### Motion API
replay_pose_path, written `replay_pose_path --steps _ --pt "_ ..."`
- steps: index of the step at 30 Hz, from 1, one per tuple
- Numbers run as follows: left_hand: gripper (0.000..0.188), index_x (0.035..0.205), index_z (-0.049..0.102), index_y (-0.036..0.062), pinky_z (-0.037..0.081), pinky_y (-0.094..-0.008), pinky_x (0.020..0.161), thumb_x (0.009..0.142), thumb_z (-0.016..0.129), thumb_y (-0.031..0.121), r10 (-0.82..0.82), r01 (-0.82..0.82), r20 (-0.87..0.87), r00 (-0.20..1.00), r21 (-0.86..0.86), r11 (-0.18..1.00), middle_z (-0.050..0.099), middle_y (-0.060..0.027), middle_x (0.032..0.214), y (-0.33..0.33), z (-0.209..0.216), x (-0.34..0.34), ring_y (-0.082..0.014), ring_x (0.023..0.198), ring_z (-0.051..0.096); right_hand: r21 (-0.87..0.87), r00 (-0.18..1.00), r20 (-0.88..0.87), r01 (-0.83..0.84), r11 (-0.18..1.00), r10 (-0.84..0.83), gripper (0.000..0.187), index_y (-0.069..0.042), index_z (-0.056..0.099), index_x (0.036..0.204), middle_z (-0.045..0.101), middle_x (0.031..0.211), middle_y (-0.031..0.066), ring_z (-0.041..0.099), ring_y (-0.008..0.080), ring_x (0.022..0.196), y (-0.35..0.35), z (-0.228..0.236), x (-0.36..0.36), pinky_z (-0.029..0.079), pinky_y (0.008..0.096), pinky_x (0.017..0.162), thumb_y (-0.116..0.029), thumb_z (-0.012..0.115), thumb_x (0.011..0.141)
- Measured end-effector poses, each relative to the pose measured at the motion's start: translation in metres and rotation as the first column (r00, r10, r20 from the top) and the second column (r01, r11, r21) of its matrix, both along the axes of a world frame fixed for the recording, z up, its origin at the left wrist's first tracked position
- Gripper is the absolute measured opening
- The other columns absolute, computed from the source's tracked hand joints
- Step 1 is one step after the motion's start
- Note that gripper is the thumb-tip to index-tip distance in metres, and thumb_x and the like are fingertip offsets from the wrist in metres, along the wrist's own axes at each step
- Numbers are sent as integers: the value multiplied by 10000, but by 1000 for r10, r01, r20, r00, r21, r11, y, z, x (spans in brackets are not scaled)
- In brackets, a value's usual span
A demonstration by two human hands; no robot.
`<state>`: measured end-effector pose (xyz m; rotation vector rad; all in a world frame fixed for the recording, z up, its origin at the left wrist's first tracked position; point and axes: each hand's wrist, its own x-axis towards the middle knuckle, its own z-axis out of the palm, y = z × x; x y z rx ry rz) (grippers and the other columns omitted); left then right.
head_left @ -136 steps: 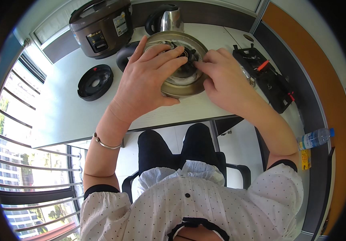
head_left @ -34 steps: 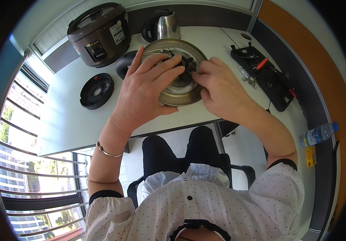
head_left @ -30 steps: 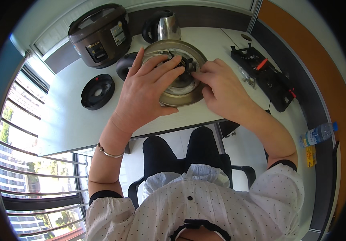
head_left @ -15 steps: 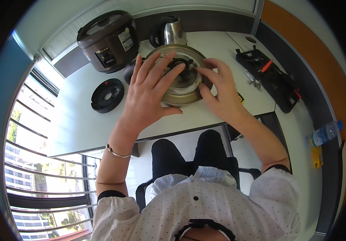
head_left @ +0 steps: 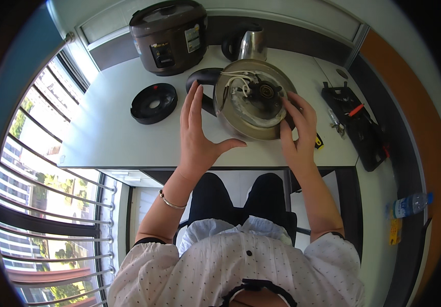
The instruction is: The person assembles the base of an electric kettle by hand. They place the heating element into the kettle's base, align the black plastic bottom cover, and press it into place to secure the assembly.
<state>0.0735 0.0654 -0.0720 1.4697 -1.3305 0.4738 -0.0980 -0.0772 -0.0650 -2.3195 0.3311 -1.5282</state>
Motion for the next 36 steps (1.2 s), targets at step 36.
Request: replay_pose_path --steps 36 --pt "1084 1479 197 29 468 -400 1000 618 854 78 -172 167 -375 911 -46 985 433 -186 1400 -3 -90 -6 -323 1252 492 -18 997 63 38 999 -37 641 39 364 1394 284 1480 283 334 417 1357 29 -53 7 302 449 1095 -85 578 802"
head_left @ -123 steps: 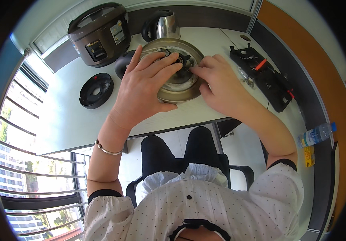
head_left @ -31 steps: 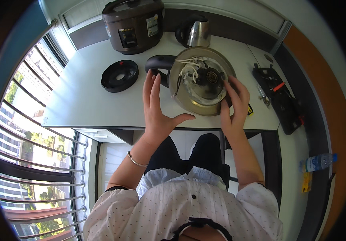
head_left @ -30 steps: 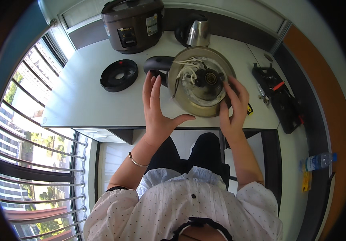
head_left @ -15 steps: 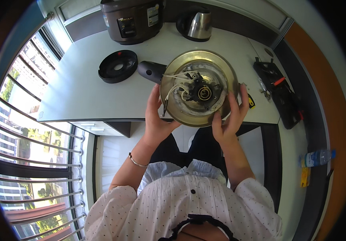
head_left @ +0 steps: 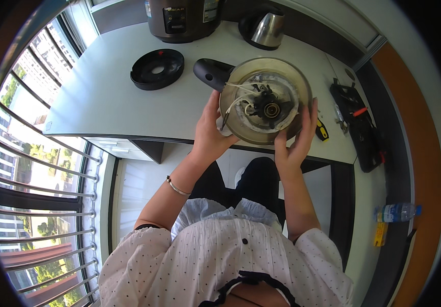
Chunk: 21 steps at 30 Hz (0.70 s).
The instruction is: The person assembles the base of an electric kettle by hand. They place the heating element into the kettle's base, align the black plastic bottom cover, and press it into place to secure the assembly.
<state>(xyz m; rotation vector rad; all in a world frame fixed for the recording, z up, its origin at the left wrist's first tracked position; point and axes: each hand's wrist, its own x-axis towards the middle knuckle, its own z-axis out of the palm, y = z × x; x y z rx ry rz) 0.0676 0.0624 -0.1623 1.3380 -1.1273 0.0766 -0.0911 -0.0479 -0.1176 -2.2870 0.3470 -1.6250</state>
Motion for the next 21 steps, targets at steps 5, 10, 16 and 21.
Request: replay_pose_path --steps 5,10,16,21 --pt "1099 1486 179 25 479 -401 990 624 857 92 -20 19 14 1000 30 999 404 -195 1417 1 7 1 -331 1253 484 204 995 55 -95 974 86 641 48 350 1407 401 1415 254 419 362 1305 -3 -14 1 323 406 1083 -106 573 826" --pt "1082 1490 166 16 473 -403 1006 651 847 81 -125 127 -36 991 59 990 355 -212 1451 7 22 2 -332 1310 427 250 993 85 -100 963 81 632 66 365 1396 456 1368 242 483 324 1248 -6 -6 3 376 377 1041 -109 579 828" --pt "944 1469 301 42 423 -403 1045 682 823 62 -272 275 -127 954 11 961 358 -180 1474 27 46 10 -299 1332 413 279 996 85 -51 959 28 635 58 390 1386 518 1260 188 548 250 1106 -5 3 8 450 322 916 -83 594 802" --pt "532 1266 591 38 427 -370 984 764 763 76 -119 116 -33 992 -73 990 560 -144 1300 41 65 12 -264 1201 530 292 992 123 -34 956 -2 644 43 396 1385 536 1214 153 557 201 1007 -7 8 16 460 276 810 -74 611 789"
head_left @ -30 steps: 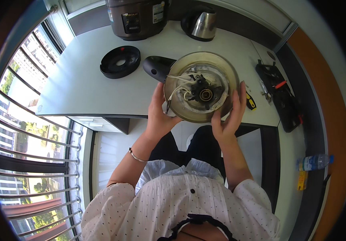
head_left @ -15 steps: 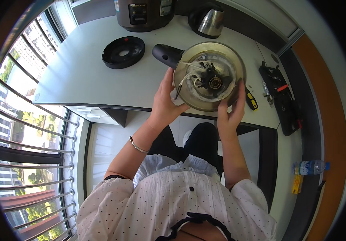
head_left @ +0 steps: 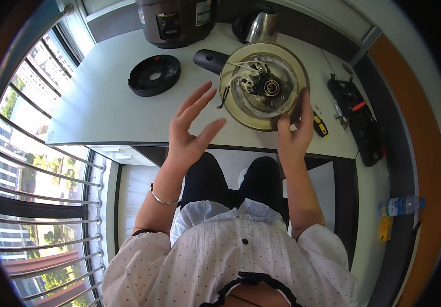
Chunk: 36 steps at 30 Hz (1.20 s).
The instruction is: The person assembles the base of an electric kettle by hand. They place the heating element into the kettle's base, align the black plastic bottom cover, and press it into place to secure the assembly.
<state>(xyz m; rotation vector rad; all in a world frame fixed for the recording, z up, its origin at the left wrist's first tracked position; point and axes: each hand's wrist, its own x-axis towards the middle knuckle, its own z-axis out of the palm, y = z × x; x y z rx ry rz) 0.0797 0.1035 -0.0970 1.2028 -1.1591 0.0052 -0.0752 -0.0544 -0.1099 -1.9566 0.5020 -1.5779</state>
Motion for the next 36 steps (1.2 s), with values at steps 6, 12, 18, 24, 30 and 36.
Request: replay_pose_path --steps 6,12,18,24,30,36 --pt "187 972 729 21 446 -287 764 787 735 53 322 -316 124 939 -66 946 632 -75 948 -3 24 -3 -195 863 552 -4 999 -43 33 999 -33 652 45 401 1377 529 1215 152 561 211 997 0 7 1 466 283 785 -88 648 788" --pt "118 872 723 -22 382 -209 532 790 743 61 244 -242 -13 970 97 965 644 -42 769 -14 37 -10 -81 631 520 -13 993 -106 54 998 -55 676 42 398 1379 525 1226 161 564 231 1003 4 12 0 472 292 782 -119 679 785" --pt "139 830 708 -54 353 -185 455 826 708 85 3 85 -371 929 222 971 666 -55 636 -23 41 -23 -47 515 507 62 992 -113 62 996 -54 683 13 408 1381 526 1231 156 573 240 1001 10 15 0 487 290 719 -110 677 766" --pt "146 842 709 -60 345 -200 416 829 708 85 8 124 -433 901 275 953 617 -40 583 -26 53 -31 -53 452 484 74 989 -122 91 993 -82 639 -8 403 1404 532 1204 96 563 151 1053 12 17 -1 518 232 716 -28 600 796" --pt "154 860 709 -75 327 -206 398 830 709 76 62 31 -330 942 271 962 559 -17 537 -31 48 -38 -44 432 465 99 994 -94 62 993 -52 639 -10 409 1401 530 1206 100 567 157 1049 12 16 -1 525 231 720 -8 603 793" --pt "118 852 721 -49 279 -191 393 845 700 66 3 131 -499 866 234 963 527 5 526 -32 57 -43 -29 421 410 72 994 -76 90 993 -84 686 0 426 1374 531 1234 161 608 227 991 8 12 0 532 268 648 -71 677 739"
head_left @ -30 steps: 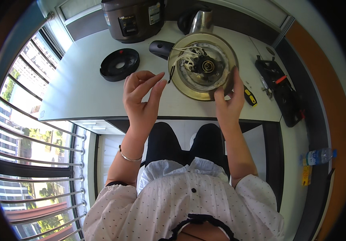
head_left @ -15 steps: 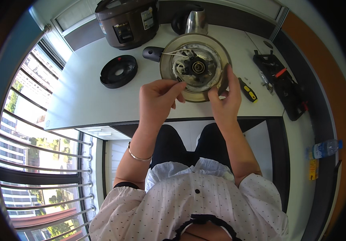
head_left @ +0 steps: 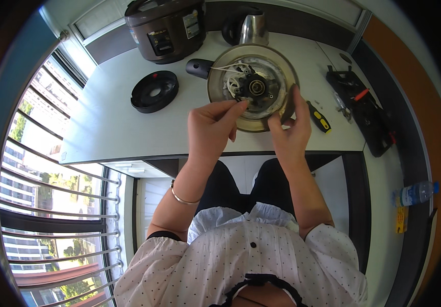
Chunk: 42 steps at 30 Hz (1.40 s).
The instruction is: The person assembles the base of an electric kettle by hand. They place the heating element into the kettle's base, align the black plastic bottom cover, and press it into place to secure the assembly.
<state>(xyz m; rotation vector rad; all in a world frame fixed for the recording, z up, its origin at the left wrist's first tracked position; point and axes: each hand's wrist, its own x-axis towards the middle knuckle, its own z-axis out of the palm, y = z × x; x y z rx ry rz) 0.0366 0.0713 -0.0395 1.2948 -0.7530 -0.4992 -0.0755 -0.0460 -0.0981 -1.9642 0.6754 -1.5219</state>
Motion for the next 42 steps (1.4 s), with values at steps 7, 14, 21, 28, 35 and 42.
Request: replay_pose_path --steps 7,14,21,28,35,42 --pt "152 870 708 -61 396 -206 489 810 738 76 166 -173 255 953 5 985 617 -32 599 1 -22 11 -35 542 501 -5 999 -16 32 999 -33 670 -5 446 1360 538 1246 151 621 216 992 4 4 1 552 258 630 -52 680 734" --pt "124 822 710 -27 420 -217 513 753 774 54 304 -274 289 908 -140 951 634 -55 647 -1 -33 14 -72 555 539 14 1000 17 8 1000 -9 668 -6 451 1360 540 1243 141 618 205 997 6 3 2 555 250 622 -53 683 735" --pt "335 882 672 64 418 -277 485 630 860 182 524 -476 613 591 -259 840 548 -43 692 -8 -37 20 -164 527 507 94 997 66 -43 995 37 647 2 445 1363 521 1263 134 580 196 1066 8 4 2 557 237 641 -23 668 756" --pt "748 1221 568 135 466 -355 723 566 895 285 599 -487 683 418 -388 782 494 -108 1110 -12 -39 30 -252 901 520 135 990 107 -101 986 87 644 7 425 1379 503 1259 119 560 173 1070 2 0 -3 545 227 669 -17 651 776" --pt "954 1423 412 162 408 -440 1007 602 890 257 454 -290 616 644 -352 890 276 -226 1477 -21 -41 42 -400 1260 412 120 979 126 -178 977 163 649 29 401 1390 500 1236 117 562 175 1063 -3 -1 -6 547 229 691 -6 627 783" --pt "894 1413 425 154 458 -417 961 637 869 174 372 -229 527 764 -318 920 178 -215 1518 -24 -45 36 -352 1169 501 138 973 129 -209 968 191 657 35 374 1406 490 1253 118 581 180 1048 -1 2 -7 548 233 703 -10 625 801"
